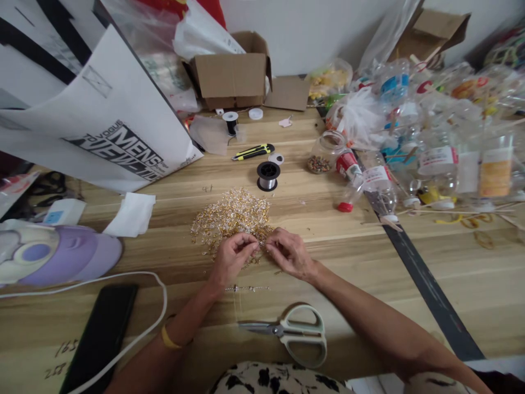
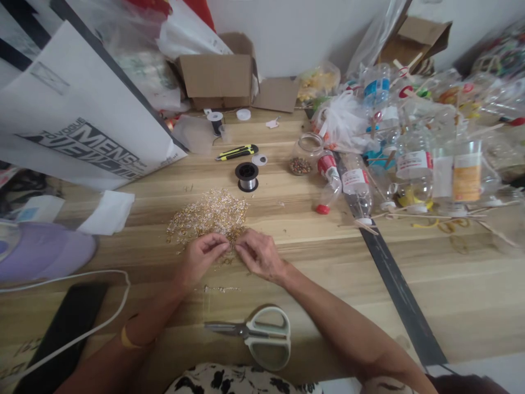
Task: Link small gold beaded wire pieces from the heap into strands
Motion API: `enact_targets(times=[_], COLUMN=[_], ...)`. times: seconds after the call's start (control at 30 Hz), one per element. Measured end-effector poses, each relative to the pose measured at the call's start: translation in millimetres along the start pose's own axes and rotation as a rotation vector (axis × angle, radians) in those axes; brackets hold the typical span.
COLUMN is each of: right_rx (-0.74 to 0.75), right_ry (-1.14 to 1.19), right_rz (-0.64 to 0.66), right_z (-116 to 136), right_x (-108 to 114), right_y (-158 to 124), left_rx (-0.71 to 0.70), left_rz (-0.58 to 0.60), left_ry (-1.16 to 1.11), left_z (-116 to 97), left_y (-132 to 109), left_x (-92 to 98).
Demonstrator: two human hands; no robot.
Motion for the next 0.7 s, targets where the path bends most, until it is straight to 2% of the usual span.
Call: enact_targets(times=[0.37, 0.7], right_rx=[0.023, 0.023], right_ry=[-0.070, -0.101], right_rz=[0.021, 0.029], right_z=[2.8, 2.6], right_x=[-2.9, -4.9], right_y=[0.3, -0.9], left_rx=[-0.009, -0.076], left_rz=[-0.031, -0.092], left_ry=[0.021, 0.088], left_z=[3.9, -3.2], left_y=[-1.3, -3.3], left_x=[-2.3, -1.6])
Point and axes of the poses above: each hand's wrist, its own y-axis towards the middle knuckle, its own x-axis out of the back of the hand, z = x × y, the point moved 6 cm from there along y, towards the middle knuckle, and after that the axes turned 1 degree about z, right-handed, at the moved point
